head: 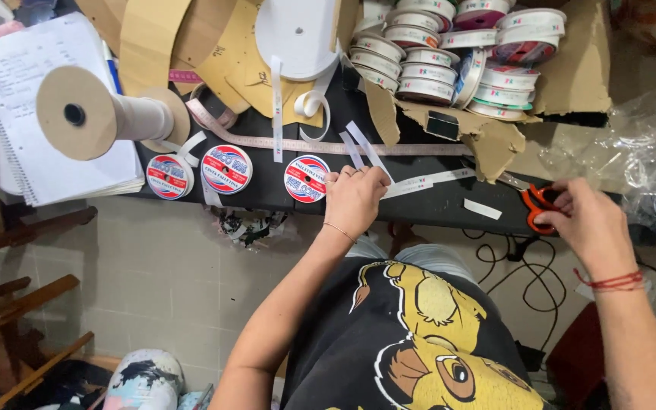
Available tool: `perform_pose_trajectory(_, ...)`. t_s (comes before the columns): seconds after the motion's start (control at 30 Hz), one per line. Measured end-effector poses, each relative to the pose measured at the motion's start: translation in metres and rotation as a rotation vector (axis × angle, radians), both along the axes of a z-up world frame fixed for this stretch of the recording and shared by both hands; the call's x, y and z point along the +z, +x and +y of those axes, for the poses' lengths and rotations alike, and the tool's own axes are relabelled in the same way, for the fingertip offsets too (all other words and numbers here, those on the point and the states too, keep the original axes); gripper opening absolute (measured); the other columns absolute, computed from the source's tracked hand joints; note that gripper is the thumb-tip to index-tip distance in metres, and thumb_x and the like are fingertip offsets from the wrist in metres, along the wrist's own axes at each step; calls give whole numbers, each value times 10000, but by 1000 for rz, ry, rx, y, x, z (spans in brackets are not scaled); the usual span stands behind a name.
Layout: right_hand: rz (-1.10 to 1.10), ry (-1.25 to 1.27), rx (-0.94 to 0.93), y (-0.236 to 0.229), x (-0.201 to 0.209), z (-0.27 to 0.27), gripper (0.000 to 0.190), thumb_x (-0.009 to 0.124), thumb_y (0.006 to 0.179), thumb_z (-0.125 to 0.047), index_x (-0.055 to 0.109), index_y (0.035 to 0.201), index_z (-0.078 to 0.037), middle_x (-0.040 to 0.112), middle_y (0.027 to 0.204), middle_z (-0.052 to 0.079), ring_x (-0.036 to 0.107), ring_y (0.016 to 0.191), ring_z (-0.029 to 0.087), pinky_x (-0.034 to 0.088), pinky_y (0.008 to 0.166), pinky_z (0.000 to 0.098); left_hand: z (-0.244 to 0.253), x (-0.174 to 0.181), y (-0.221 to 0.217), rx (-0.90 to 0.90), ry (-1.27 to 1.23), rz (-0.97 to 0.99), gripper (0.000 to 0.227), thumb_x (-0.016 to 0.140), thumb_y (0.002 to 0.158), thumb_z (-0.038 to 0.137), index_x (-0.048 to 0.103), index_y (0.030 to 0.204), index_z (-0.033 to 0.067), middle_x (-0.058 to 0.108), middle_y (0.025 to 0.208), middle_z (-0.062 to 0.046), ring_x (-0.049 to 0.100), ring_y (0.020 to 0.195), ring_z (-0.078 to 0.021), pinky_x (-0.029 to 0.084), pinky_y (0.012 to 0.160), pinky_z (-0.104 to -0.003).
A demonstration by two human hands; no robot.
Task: The person repeatedly pulls white tape from a roll, cuts it into short strips using orange scissors, and places the cut pieces on a cluttered table. The person also handles a measuring tape and other items on the table.
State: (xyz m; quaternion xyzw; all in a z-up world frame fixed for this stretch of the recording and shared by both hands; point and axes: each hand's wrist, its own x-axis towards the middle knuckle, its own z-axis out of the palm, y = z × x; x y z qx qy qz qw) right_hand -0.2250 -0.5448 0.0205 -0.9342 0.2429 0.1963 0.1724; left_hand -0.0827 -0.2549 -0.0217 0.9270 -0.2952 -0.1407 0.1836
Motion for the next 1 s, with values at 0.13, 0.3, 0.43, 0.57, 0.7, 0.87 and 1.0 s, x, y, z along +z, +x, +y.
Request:
perform_pose_trajectory(0.13,257,59,50,11,17,-5,496,679,696,-123,483,1151,-94,674,851,37,652,778,168,519,756,305,-1,5,1,33,-26,125,105,460,823,229,565,813,218,578,756,16,503,696,-262,300,644,-428)
perform_pose_trajectory(0.3,407,412,-404,-8,52,17,520,652,683,-60,587,1184,-181,674,795,59,609,723,172,474,747,290,1,6,4,110,63,244,155,519,815,348,614,852,230,608,797,-28,508,772,-280,315,722,-451)
perform_pose_trajectory(0.43,475,548,-631,-33,37,59,334,751,630,-28,689,957,-54,731,895,125,584,504,251,507,461,326,3,21,8,202,-19,356,169,472,841,327,590,802,211,580,792,-13,502,769,-289,318,709,-471)
perform_pose_trajectory(0.57,205,1214,-437,-17,8,103,434,461,769,-320,630,901,57,422,421,23,449,356,145,453,392,295,2,35,15,328,-101,597,193,441,812,330,581,759,208,597,839,15,490,809,-241,285,779,-438)
perform_pose_trajectory(0.7,8,1325,-328,13,-26,138,609,649,592,-521,599,894,5,533,541,111,569,468,187,465,466,276,11,32,14,310,-127,624,192,452,822,402,587,831,265,562,756,1,536,855,-234,328,774,-387)
perform_pose_trajectory(0.87,-19,1178,-312,37,-28,152,604,702,540,-521,615,901,-45,546,547,78,570,480,150,440,493,230,13,36,15,353,-158,632,218,458,818,402,605,839,243,577,763,-7,545,841,-230,331,770,-383)
perform_pose_trajectory(1.0,-65,1110,-366,38,-29,157,574,800,493,-424,625,879,-38,534,506,69,533,424,129,428,457,205,13,39,15,371,-192,642,206,468,811,366,613,837,221,585,761,-17,544,857,-258,328,795,-404)
